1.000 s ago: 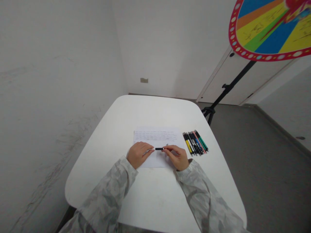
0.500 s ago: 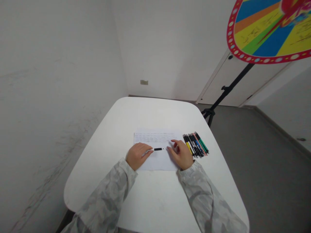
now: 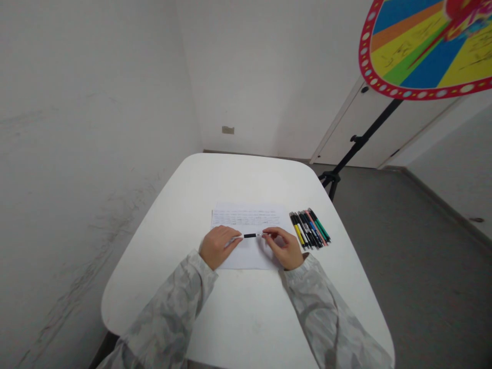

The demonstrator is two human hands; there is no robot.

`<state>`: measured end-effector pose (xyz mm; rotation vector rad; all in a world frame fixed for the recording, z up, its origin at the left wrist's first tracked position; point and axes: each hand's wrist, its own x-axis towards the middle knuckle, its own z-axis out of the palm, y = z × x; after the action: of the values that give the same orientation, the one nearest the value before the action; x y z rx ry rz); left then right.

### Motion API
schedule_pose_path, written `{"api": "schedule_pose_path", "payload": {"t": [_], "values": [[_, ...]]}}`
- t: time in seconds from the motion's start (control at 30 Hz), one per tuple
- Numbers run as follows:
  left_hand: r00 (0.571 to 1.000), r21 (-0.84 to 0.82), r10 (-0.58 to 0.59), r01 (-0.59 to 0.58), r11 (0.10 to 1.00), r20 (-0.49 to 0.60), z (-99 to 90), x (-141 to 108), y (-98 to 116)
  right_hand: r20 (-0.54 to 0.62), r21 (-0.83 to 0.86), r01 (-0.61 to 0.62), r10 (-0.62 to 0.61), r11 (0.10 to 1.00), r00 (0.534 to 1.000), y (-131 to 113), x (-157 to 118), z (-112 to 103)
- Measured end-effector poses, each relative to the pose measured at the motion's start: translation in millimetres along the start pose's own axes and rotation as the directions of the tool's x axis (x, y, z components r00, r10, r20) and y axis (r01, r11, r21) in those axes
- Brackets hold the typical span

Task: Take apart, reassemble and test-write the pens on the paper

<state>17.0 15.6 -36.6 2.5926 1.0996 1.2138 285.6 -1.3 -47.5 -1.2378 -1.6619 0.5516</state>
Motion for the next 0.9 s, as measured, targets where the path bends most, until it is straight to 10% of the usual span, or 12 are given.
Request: {"api": "schedule_pose_path", "payload": {"t": [0.9], "values": [[0.999, -0.017, 0.050, -0.050, 0.999, -0.002, 0.5, 1.7, 2.6, 0.098, 0.170, -0.050, 0.034, 0.984, 0.995, -10.3, -0.4, 0.2]]}}
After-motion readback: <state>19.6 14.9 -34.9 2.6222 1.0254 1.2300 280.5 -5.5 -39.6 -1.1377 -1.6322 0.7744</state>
